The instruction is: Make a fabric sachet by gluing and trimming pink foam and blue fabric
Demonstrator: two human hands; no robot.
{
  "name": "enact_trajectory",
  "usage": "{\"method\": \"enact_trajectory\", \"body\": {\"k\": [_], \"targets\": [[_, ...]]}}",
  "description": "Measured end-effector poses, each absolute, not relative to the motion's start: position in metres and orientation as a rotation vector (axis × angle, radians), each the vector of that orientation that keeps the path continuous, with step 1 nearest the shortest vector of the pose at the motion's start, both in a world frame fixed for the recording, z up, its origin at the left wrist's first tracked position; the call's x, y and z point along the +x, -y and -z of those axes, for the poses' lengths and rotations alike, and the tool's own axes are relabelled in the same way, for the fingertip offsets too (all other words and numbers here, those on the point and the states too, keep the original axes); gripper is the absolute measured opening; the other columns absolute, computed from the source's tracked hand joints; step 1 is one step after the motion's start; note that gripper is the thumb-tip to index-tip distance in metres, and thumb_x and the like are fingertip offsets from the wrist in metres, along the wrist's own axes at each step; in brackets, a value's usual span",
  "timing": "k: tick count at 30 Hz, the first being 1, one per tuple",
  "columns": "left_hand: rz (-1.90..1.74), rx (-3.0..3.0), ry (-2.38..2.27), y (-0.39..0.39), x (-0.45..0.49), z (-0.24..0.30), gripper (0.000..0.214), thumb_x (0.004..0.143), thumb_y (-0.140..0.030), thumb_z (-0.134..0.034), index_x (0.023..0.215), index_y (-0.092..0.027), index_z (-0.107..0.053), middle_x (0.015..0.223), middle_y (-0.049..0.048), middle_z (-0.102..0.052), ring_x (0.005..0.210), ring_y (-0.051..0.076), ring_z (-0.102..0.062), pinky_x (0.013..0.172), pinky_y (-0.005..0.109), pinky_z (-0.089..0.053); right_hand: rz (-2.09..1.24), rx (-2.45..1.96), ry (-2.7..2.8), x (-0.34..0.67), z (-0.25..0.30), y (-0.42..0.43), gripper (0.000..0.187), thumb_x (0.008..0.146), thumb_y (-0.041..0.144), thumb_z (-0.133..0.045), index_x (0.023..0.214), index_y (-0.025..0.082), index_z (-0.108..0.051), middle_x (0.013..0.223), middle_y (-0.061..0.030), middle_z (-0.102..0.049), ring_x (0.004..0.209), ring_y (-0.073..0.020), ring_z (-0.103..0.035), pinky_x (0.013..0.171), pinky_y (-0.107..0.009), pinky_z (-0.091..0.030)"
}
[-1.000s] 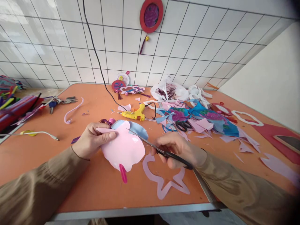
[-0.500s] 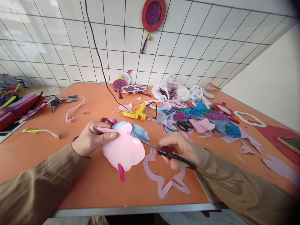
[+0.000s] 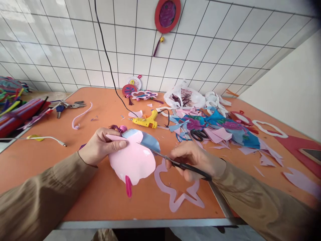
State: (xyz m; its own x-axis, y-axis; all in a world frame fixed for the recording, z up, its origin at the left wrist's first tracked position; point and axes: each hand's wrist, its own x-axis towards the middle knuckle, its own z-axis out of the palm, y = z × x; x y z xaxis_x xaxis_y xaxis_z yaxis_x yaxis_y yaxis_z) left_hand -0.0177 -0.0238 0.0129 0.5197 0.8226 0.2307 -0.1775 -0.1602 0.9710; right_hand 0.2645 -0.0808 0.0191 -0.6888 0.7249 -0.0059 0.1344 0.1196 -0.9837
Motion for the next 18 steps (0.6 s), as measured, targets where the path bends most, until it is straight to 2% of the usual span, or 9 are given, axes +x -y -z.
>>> {"method": "enact_trajectory", "body": {"k": [4, 12, 18], "targets": [[-0.932, 1.505, -0.609, 0.025, -0.0158, -0.0154, 0.06, 0.068, -0.035, -0.08, 0.043, -0.017, -0.028, 0.048, -0.0059, -0.02, 0.045, 0.006, -0.02, 0.04, 0.025, -0.016, -1.568, -0.844, 1.945, 0.2656, -0.0163, 0.0805, 0.052, 0.062, 0.053, -0.082, 0.083, 0.009, -0.067, 0.052, 0.0034, -0.05, 0.042, -0.0057, -0.045, 0.039, -0.016, -0.034], [-0.896, 1.427, -0.663, 0.0257, -0.0152, -0.0158, 0.061, 0.064, -0.039, -0.082, 0.042, -0.017, -0.029, 0.047, -0.006, -0.021, 0.045, 0.006, -0.022, 0.041, 0.024, -0.017, -1.571, -0.852, 1.962, 0.2665, -0.0157, 0.0802, 0.054, 0.062, 0.057, -0.08, 0.082, 0.009, -0.066, 0.051, 0.0051, -0.048, 0.04, -0.0044, -0.041, 0.037, -0.016, -0.03], [-0.892, 1.377, -0.684, 0.025, -0.0159, -0.0092, 0.057, 0.066, -0.039, -0.081, 0.044, -0.018, -0.032, 0.047, -0.0056, -0.025, 0.043, 0.006, -0.025, 0.039, 0.024, -0.02, -1.564, -0.86, 1.952, 0.2651, -0.0182, 0.0814, 0.052, 0.063, 0.056, -0.08, 0.081, 0.009, -0.066, 0.052, 0.0047, -0.048, 0.042, -0.0042, -0.04, 0.038, -0.017, -0.029]]}}
